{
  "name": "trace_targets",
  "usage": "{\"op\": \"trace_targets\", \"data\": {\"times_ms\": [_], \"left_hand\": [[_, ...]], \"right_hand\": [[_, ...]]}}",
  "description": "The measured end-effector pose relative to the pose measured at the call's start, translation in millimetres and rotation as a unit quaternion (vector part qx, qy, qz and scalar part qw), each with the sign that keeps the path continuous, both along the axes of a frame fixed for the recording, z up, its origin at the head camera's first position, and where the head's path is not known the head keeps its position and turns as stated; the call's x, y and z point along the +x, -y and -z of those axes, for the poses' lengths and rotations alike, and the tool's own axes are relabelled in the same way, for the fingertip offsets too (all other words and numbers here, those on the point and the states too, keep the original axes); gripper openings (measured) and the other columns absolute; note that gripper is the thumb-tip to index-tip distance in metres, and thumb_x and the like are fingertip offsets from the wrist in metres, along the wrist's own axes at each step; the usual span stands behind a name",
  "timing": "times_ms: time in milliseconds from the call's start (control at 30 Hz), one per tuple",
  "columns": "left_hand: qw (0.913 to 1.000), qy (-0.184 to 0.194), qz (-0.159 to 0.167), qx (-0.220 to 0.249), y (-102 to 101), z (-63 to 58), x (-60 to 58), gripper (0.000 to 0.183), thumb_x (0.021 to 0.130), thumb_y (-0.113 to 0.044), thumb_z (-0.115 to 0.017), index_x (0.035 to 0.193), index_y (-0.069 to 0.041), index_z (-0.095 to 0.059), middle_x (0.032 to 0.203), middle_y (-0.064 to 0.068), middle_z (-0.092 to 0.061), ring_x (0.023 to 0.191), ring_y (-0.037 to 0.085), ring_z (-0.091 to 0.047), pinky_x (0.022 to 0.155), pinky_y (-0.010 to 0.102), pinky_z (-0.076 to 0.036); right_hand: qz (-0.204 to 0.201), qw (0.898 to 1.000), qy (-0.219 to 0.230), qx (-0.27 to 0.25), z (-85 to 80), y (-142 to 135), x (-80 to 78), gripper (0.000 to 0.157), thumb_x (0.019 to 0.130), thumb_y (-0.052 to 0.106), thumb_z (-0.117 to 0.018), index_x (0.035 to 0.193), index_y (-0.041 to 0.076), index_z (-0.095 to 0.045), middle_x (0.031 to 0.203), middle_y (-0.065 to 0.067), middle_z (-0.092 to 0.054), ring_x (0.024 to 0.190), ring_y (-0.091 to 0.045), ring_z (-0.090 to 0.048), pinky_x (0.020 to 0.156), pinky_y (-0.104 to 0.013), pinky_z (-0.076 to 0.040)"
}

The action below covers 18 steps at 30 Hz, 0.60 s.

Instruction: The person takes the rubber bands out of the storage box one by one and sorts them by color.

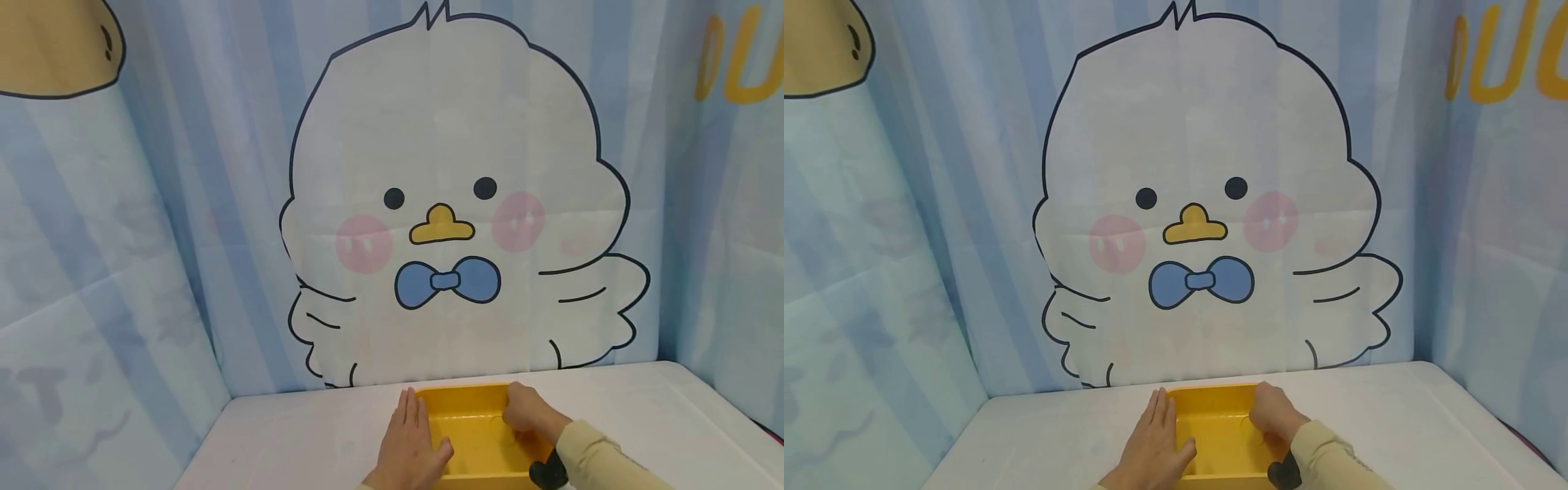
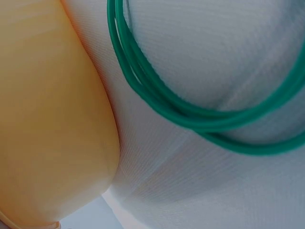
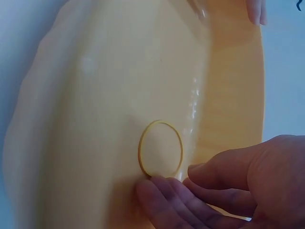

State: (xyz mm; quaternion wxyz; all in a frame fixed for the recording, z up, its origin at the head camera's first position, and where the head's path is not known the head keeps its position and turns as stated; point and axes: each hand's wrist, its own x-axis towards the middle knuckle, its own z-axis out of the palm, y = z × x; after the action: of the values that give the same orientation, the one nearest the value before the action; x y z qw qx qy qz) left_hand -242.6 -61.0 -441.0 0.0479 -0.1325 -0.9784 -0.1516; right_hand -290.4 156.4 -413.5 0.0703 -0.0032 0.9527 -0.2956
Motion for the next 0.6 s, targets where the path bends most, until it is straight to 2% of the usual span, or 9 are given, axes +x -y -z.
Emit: {"op": "trace_targets", "data": {"times_ms": [100,233,367,500,600], "left_hand": [[1.0000,-0.002,0.000,0.000,-0.4,0.6,-0.4,0.081,0.093,-0.052,-0.044,0.147,0.007,-0.038,0.161,0.025,-0.024,0.151,0.035,-0.023,0.121,0.049,-0.030],[1.0000,0.001,0.000,-0.003,-1.1,0.1,0.1,0.080,0.093,-0.052,-0.043,0.148,0.007,-0.038,0.161,0.024,-0.024,0.151,0.035,-0.023,0.121,0.048,-0.029],[1.0000,0.004,-0.003,-0.005,-1.8,-0.9,0.4,0.081,0.093,-0.053,-0.043,0.148,0.006,-0.038,0.161,0.024,-0.024,0.151,0.034,-0.023,0.121,0.048,-0.029],[0.9999,0.009,-0.008,-0.009,-2.2,-1.3,0.1,0.081,0.093,-0.052,-0.044,0.148,0.006,-0.037,0.162,0.023,-0.024,0.151,0.033,-0.023,0.122,0.047,-0.028],[0.9998,0.014,-0.010,-0.011,-2.2,-1.7,-0.3,0.081,0.093,-0.052,-0.044,0.148,0.006,-0.037,0.162,0.023,-0.023,0.152,0.033,-0.022,0.122,0.047,-0.028]], "right_hand": [[0.000,1.000,-0.008,-0.010,3.9,-0.7,0.9,0.018,0.083,-0.009,-0.060,0.100,-0.009,-0.053,0.080,-0.013,-0.055,0.062,-0.021,-0.056,0.053,-0.025,-0.051],[-0.005,0.999,-0.035,-0.009,9.5,-1.2,2.6,0.007,0.081,-0.009,-0.058,0.083,-0.003,-0.054,0.069,-0.010,-0.054,0.048,-0.015,-0.054,0.044,-0.020,-0.047],[-0.009,0.997,-0.074,-0.005,15.8,-1.5,4.4,0.016,0.079,-0.008,-0.056,0.069,0.003,-0.050,0.059,-0.006,-0.052,0.040,-0.010,-0.050,0.039,-0.017,-0.041],[-0.014,0.993,-0.114,0.006,21.7,-0.7,4.5,0.019,0.074,-0.008,-0.056,0.062,0.005,-0.048,0.056,-0.004,-0.048,0.044,-0.012,-0.046,0.041,-0.019,-0.036],[-0.017,0.992,-0.121,0.018,23.6,1.0,3.5,0.019,0.074,-0.007,-0.057,0.063,0.005,-0.049,0.057,-0.004,-0.045,0.051,-0.016,-0.045,0.046,-0.021,-0.035]]}}
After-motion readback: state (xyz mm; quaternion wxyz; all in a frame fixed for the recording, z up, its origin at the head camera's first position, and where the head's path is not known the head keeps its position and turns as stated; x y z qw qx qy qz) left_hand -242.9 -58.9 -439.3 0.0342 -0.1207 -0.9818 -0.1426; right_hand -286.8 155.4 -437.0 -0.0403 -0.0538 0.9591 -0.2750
